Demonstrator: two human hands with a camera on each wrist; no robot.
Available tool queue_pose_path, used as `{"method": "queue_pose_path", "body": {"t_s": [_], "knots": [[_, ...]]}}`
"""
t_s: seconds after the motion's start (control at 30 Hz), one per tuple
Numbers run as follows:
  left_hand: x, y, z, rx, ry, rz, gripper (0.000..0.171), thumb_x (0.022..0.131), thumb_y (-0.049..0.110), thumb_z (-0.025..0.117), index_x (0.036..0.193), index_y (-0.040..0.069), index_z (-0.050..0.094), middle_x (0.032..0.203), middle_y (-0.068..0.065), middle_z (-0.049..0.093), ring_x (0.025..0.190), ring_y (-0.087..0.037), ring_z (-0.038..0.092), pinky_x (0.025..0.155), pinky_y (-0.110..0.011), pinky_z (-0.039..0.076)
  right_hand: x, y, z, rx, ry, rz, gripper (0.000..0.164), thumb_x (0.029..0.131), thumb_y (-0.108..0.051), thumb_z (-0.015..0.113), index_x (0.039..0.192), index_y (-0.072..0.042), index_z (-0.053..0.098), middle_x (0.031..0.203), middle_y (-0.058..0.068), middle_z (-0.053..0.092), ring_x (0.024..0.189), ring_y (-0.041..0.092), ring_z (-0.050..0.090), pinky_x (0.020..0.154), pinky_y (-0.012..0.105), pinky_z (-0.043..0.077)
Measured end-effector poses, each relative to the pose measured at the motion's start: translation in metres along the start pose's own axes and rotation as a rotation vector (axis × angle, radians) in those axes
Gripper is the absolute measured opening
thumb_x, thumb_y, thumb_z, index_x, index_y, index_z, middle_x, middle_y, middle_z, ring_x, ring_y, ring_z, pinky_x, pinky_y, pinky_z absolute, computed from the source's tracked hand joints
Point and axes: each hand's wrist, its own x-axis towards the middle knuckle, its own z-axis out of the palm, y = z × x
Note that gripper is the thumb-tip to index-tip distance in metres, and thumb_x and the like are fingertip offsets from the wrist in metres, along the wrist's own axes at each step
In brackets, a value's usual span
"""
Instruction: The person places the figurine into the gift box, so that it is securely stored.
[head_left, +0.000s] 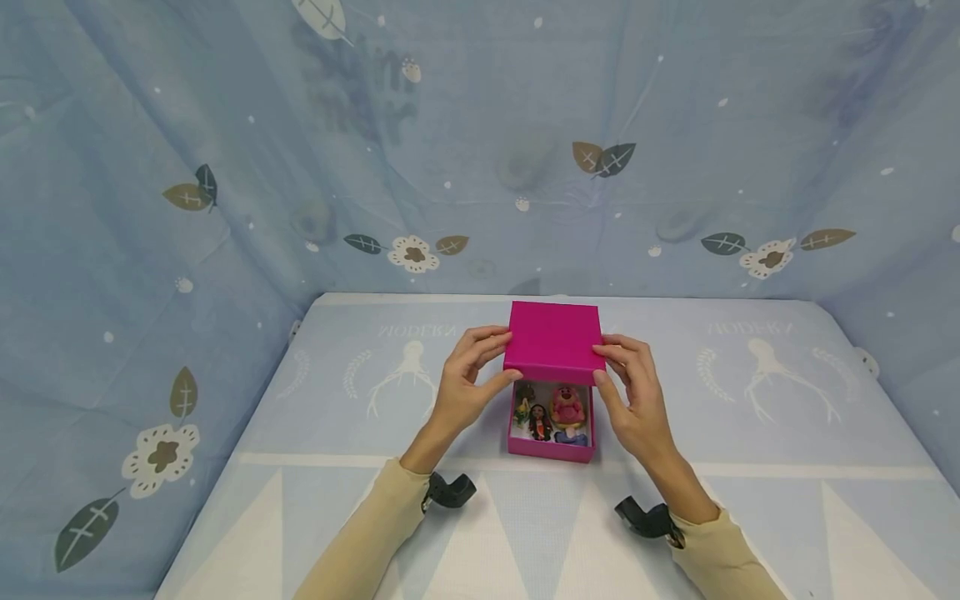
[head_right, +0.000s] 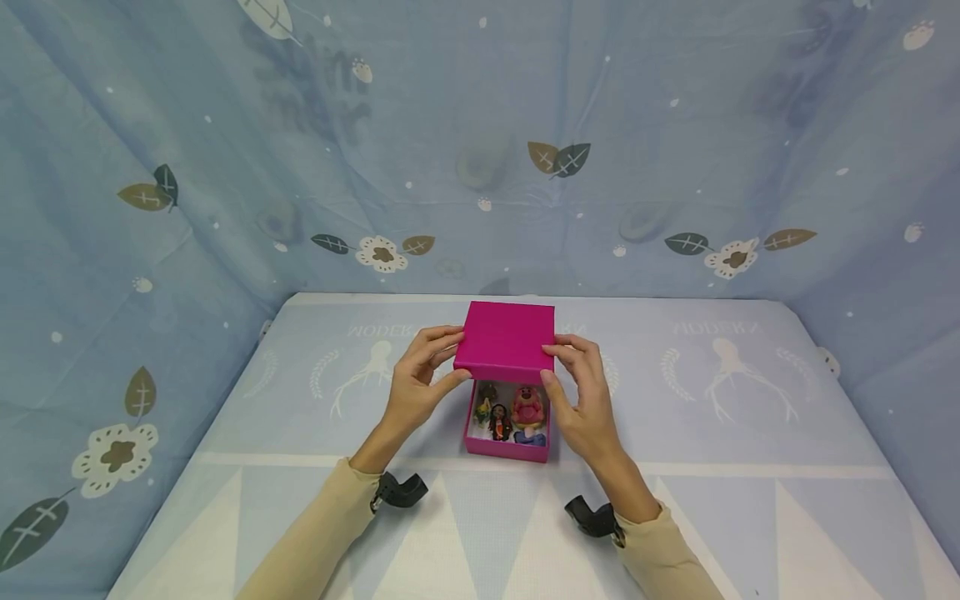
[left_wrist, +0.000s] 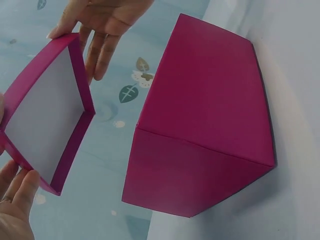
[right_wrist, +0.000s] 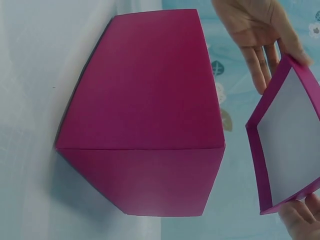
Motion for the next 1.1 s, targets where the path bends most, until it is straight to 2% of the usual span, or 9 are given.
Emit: {"method": "queue_pose_path", "body": {"t_s": [0.13, 0.23, 0.3, 0.4, 0.57, 0.67, 1.1], "knots": [[0.000, 0.000, 0.000, 0.004, -0.015, 0.018, 0.049, 0.077, -0.011, 0.076, 0.122, -0.011, 0.059, 0.132, -0.028, 0.047, 0.124, -0.033, 0.053, 0.105, -0.040, 0.047, 0.004, -0.018, -0.001, -0.014, -0.015, 0.007, 0.041, 0.085, 0.019, 0.055, 0.125, 0.014, 0.054, 0.138, 0.033, 0.041, 0.129, 0.024, 0.046, 0.108, 0.015, 0.038], [0.000, -0.001, 0.001, 0.006, -0.032, 0.001, 0.050, 0.072, -0.015, 0.077, 0.119, -0.010, 0.059, 0.139, -0.031, 0.041, 0.132, -0.043, 0.043, 0.108, -0.038, 0.045, 0.009, -0.035, -0.001, -0.044, -0.031, 0.003, 0.042, 0.083, 0.020, 0.055, 0.126, 0.018, 0.053, 0.139, 0.038, 0.039, 0.128, 0.032, 0.047, 0.107, 0.014, 0.038], [-0.001, 0.000, 0.001, 0.010, -0.047, -0.026, 0.052, 0.070, -0.018, 0.077, 0.118, -0.009, 0.058, 0.144, -0.031, 0.037, 0.136, -0.046, 0.037, 0.109, -0.036, 0.044, 0.009, -0.037, -0.001, -0.060, -0.037, -0.003, 0.044, 0.082, 0.020, 0.057, 0.126, 0.018, 0.053, 0.140, 0.038, 0.039, 0.126, 0.038, 0.048, 0.106, 0.013, 0.038], [-0.001, 0.003, 0.002, 0.017, -0.079, -0.067, 0.056, 0.069, -0.020, 0.076, 0.121, -0.011, 0.056, 0.147, -0.031, 0.035, 0.138, -0.047, 0.034, 0.110, -0.035, 0.043, 0.008, -0.031, -0.002, -0.081, -0.040, -0.013, 0.049, 0.079, 0.020, 0.060, 0.127, 0.016, 0.054, 0.142, 0.036, 0.039, 0.125, 0.047, 0.045, 0.105, 0.011, 0.037], [0.004, 0.019, 0.002, 0.030, -0.112, -0.087, 0.059, 0.072, -0.018, 0.075, 0.126, -0.018, 0.052, 0.144, -0.036, 0.036, 0.134, -0.048, 0.039, 0.110, -0.035, 0.043, 0.002, -0.008, -0.004, -0.090, -0.058, -0.011, 0.058, 0.077, 0.017, 0.067, 0.133, 0.007, 0.055, 0.148, 0.025, 0.039, 0.131, 0.042, 0.044, 0.107, 0.011, 0.036], [0.006, 0.025, 0.002, 0.045, -0.118, -0.081, 0.058, 0.072, -0.016, 0.076, 0.125, -0.018, 0.053, 0.142, -0.037, 0.037, 0.132, -0.048, 0.041, 0.109, -0.034, 0.044, -0.001, 0.000, -0.006, -0.083, -0.074, 0.008, 0.061, 0.077, 0.014, 0.070, 0.135, 0.002, 0.055, 0.151, 0.019, 0.038, 0.134, 0.038, 0.043, 0.107, 0.012, 0.037], [0.005, 0.031, 0.000, 0.071, -0.122, -0.047, 0.056, 0.070, -0.018, 0.077, 0.122, -0.017, 0.055, 0.139, -0.037, 0.039, 0.129, -0.048, 0.044, 0.108, -0.033, 0.045, -0.004, 0.002, -0.005, -0.102, -0.087, -0.018, 0.063, 0.075, 0.010, 0.075, 0.134, 0.000, 0.056, 0.151, 0.018, 0.038, 0.135, 0.035, 0.044, 0.108, 0.016, 0.039]]}}
